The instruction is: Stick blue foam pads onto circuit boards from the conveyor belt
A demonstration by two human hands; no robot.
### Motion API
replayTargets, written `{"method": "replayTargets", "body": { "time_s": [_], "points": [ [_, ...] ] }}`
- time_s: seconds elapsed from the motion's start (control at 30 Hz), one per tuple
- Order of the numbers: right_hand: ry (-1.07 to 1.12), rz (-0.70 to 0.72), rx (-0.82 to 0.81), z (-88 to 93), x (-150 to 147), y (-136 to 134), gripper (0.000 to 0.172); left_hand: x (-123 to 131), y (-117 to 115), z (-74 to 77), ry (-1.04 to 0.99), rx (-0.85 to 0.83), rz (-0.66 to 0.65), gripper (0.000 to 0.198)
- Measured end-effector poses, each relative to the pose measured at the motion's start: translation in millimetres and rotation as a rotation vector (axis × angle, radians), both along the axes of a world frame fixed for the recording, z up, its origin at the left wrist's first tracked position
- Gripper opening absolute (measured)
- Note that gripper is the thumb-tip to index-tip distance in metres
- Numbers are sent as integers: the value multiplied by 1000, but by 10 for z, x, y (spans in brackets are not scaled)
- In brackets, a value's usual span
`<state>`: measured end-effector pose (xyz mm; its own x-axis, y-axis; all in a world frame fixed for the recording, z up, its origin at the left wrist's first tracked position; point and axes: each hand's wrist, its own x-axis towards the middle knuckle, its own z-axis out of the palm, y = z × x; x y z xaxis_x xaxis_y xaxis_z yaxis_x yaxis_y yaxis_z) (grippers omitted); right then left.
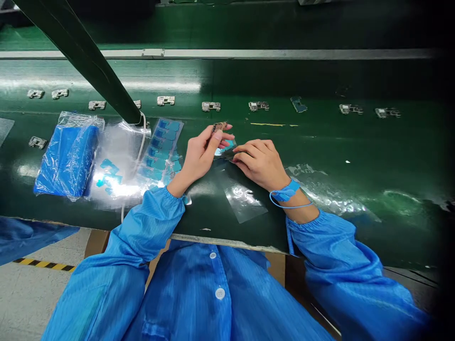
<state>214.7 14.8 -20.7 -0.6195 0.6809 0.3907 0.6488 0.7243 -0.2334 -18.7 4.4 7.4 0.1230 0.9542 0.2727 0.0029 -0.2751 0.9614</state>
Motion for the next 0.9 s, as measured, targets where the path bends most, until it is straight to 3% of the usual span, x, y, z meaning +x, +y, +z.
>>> {"method": "replayTargets", "body": {
  "time_s": [0.17,0.3,0.37,0.47,0.57,0.67,0.77,0.83,0.9],
  "points": [
    [-45,133,5,57,-9,-70,20,-36,145,-247,136,-187,-91,40],
    [236,183,-176,172,12,-171,12,-89,263,-381,48,-382,-149,34],
    [492,114,-298,225,3,-211,18,-101,285,-385,27,-409,-143,33],
    [910,-100,-500,243,-52,-232,33,-73,251,-314,-43,-402,-119,29],
    [1141,-231,-747,195,-127,-229,42,15,147,-203,-207,-395,-114,26],
    [1155,-213,-942,141,-190,-244,47,121,27,-126,-271,-348,-109,27],
    [1106,-177,-1031,116,-225,-283,53,184,-47,-106,-197,-283,-49,38],
    [1032,-176,-971,120,-218,-305,50,189,-62,-108,-135,-254,3,39],
    [933,-213,-786,140,-185,-315,39,175,-59,-109,-79,-221,43,36]
  ]
}}
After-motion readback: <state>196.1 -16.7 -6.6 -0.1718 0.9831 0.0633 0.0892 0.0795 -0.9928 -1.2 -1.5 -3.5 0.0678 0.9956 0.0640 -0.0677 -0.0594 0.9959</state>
